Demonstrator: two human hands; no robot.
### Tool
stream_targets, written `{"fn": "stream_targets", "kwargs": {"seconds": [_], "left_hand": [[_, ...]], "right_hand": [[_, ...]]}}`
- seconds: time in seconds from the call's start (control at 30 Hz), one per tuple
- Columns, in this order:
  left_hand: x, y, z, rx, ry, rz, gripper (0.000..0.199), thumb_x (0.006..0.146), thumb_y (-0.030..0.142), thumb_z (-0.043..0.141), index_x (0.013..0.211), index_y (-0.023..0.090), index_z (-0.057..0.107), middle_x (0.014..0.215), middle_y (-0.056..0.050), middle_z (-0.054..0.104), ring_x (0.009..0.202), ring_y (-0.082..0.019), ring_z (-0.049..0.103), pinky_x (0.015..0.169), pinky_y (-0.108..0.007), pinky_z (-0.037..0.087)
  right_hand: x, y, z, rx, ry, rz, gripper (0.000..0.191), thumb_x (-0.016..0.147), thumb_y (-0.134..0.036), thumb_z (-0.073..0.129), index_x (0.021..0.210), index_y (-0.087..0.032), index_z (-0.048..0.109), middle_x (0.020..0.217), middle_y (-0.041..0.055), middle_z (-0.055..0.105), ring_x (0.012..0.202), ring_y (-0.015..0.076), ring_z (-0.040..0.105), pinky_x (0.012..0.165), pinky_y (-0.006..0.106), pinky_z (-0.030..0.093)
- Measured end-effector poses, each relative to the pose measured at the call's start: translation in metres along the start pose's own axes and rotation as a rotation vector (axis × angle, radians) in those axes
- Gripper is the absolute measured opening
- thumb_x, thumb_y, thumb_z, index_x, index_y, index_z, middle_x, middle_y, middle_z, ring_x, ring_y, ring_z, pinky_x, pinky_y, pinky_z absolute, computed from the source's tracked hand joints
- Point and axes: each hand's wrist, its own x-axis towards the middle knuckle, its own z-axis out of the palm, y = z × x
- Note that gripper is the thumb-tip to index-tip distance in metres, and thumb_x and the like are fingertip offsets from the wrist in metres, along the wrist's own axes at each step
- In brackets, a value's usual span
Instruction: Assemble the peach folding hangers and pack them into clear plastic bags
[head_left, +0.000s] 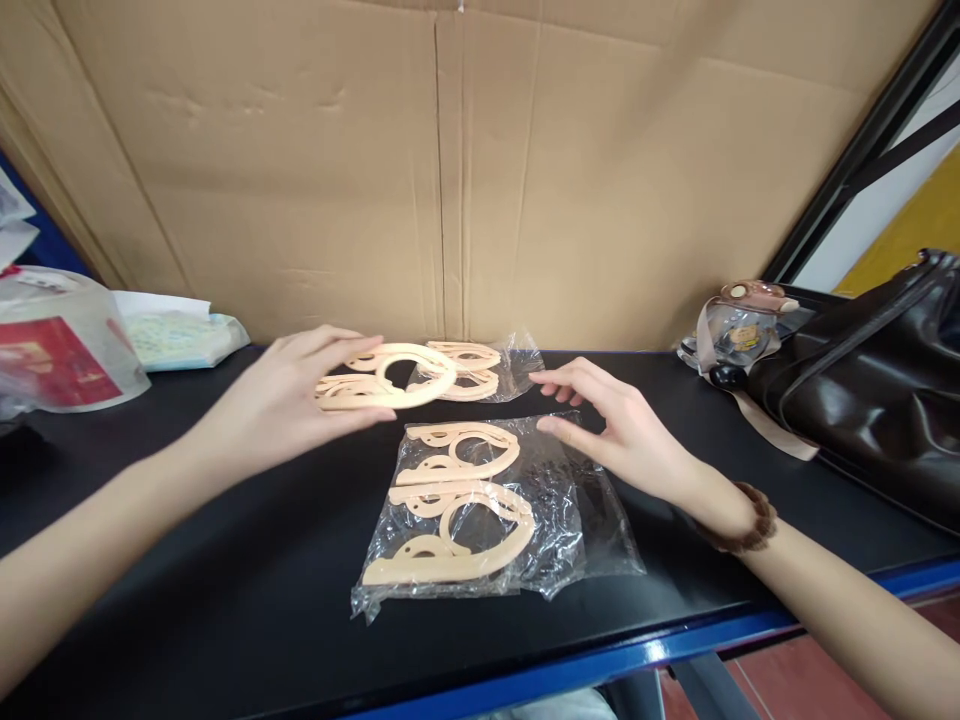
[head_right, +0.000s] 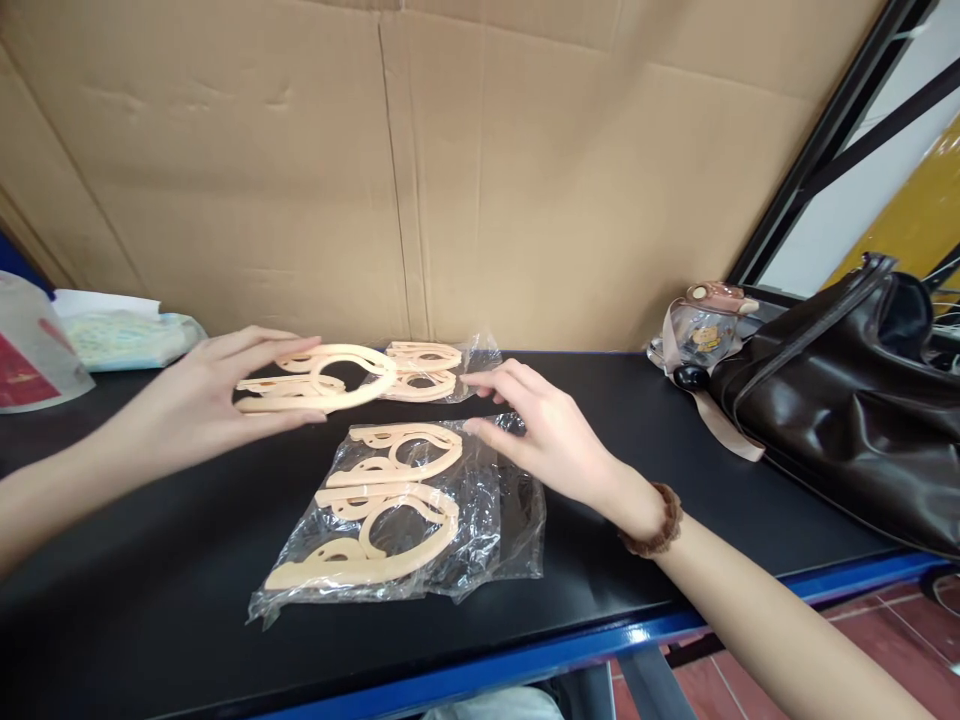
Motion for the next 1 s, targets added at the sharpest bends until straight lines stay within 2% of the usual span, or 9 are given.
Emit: {"fn": "stream_targets", "kwargs": {"seconds": [0.1, 0.2, 0.37, 0.5, 0.63, 0.77, 0.87, 0.93, 1.0], "left_hand": [[-0.003, 0.032, 0.008, 0.004, 0.050, 0.114, 0.063, 0.084, 0.060, 0.058, 0.133, 0.022, 0.047, 0.125, -0.009, 0.056, 0.111, -0.029, 0.054, 0.097, -0.045, 0.041], [-0.007, 0.058, 0.017, -0.032, 0.120, 0.244, 0.064, 0.084, 0.059, 0.059, 0.135, 0.024, 0.044, 0.125, -0.009, 0.058, 0.111, -0.028, 0.055, 0.096, -0.044, 0.042], [-0.014, 0.080, 0.029, -0.063, 0.119, 0.363, 0.064, 0.083, 0.056, 0.059, 0.133, 0.018, 0.048, 0.123, -0.011, 0.060, 0.111, -0.030, 0.057, 0.095, -0.043, 0.045], [-0.016, 0.082, 0.034, -0.089, 0.117, 0.357, 0.061, 0.085, 0.053, 0.059, 0.131, 0.015, 0.047, 0.121, -0.013, 0.060, 0.110, -0.029, 0.056, 0.094, -0.042, 0.047], [-0.017, 0.081, 0.035, -0.134, 0.097, 0.306, 0.064, 0.083, 0.055, 0.060, 0.135, 0.021, 0.044, 0.123, -0.010, 0.059, 0.109, -0.028, 0.057, 0.093, -0.041, 0.047], [-0.018, 0.082, 0.034, -0.181, 0.006, 0.255, 0.058, 0.081, 0.055, 0.062, 0.128, 0.024, 0.050, 0.119, -0.008, 0.061, 0.108, -0.029, 0.057, 0.093, -0.044, 0.047], [-0.017, 0.078, 0.031, -0.251, -0.048, 0.224, 0.067, 0.081, 0.058, 0.061, 0.137, 0.028, 0.041, 0.134, -0.008, 0.053, 0.120, -0.031, 0.051, 0.101, -0.046, 0.043], [-0.016, 0.072, 0.029, -0.288, -0.053, 0.158, 0.072, 0.084, 0.060, 0.057, 0.144, 0.030, 0.031, 0.147, -0.008, 0.041, 0.131, -0.032, 0.042, 0.108, -0.048, 0.037], [-0.015, 0.064, 0.027, -0.302, -0.073, 0.081, 0.067, 0.089, 0.058, 0.050, 0.146, 0.029, 0.028, 0.151, -0.007, 0.036, 0.136, -0.031, 0.037, 0.111, -0.050, 0.032]], "right_hand": [[0.000, -0.015, 0.004, 0.014, -0.039, -0.106, 0.065, 0.083, -0.049, 0.065, 0.139, -0.025, 0.042, 0.134, 0.0097, 0.051, 0.124, 0.0251, 0.049, 0.105, 0.043, 0.041], [0.001, -0.025, 0.008, 0.014, -0.135, -0.166, 0.093, 0.075, -0.057, 0.070, 0.150, -0.026, 0.023, 0.147, 0.0120, 0.039, 0.135, 0.0296, 0.038, 0.110, 0.050, 0.035], [0.000, -0.029, 0.012, 0.039, -0.186, -0.212, 0.090, 0.079, -0.052, 0.068, 0.151, -0.029, 0.018, 0.148, 0.0087, 0.043, 0.131, 0.0269, 0.044, 0.108, 0.048, 0.039], [0.001, -0.030, 0.013, 0.072, -0.204, -0.204, 0.089, 0.079, -0.048, 0.070, 0.151, -0.030, 0.021, 0.146, 0.0064, 0.045, 0.128, 0.0230, 0.048, 0.105, 0.041, 0.044], [0.002, -0.035, 0.010, 0.056, -0.250, -0.192, 0.087, 0.081, -0.048, 0.068, 0.151, -0.031, 0.020, 0.148, 0.0068, 0.042, 0.130, 0.0253, 0.047, 0.102, 0.044, 0.046], [0.001, -0.040, 0.006, -0.042, -0.333, -0.181, 0.081, 0.082, -0.041, 0.067, 0.150, -0.030, 0.024, 0.139, 0.0067, 0.052, 0.121, 0.0266, 0.054, 0.096, 0.044, 0.051], [-0.001, -0.037, -0.004, -0.115, -0.330, -0.143, 0.083, 0.082, -0.035, 0.067, 0.151, -0.029, 0.021, 0.135, 0.0077, 0.055, 0.117, 0.0271, 0.056, 0.092, 0.043, 0.053], [-0.003, -0.027, -0.015, -0.173, -0.299, -0.060, 0.086, 0.081, -0.034, 0.067, 0.152, -0.028, 0.020, 0.138, 0.0084, 0.053, 0.116, 0.0278, 0.058, 0.092, 0.042, 0.053], [-0.006, -0.012, -0.028, -0.253, -0.273, 0.056, 0.087, 0.079, -0.037, 0.068, 0.152, -0.028, 0.020, 0.143, 0.0086, 0.050, 0.116, 0.0293, 0.059, 0.095, 0.044, 0.051]]}}
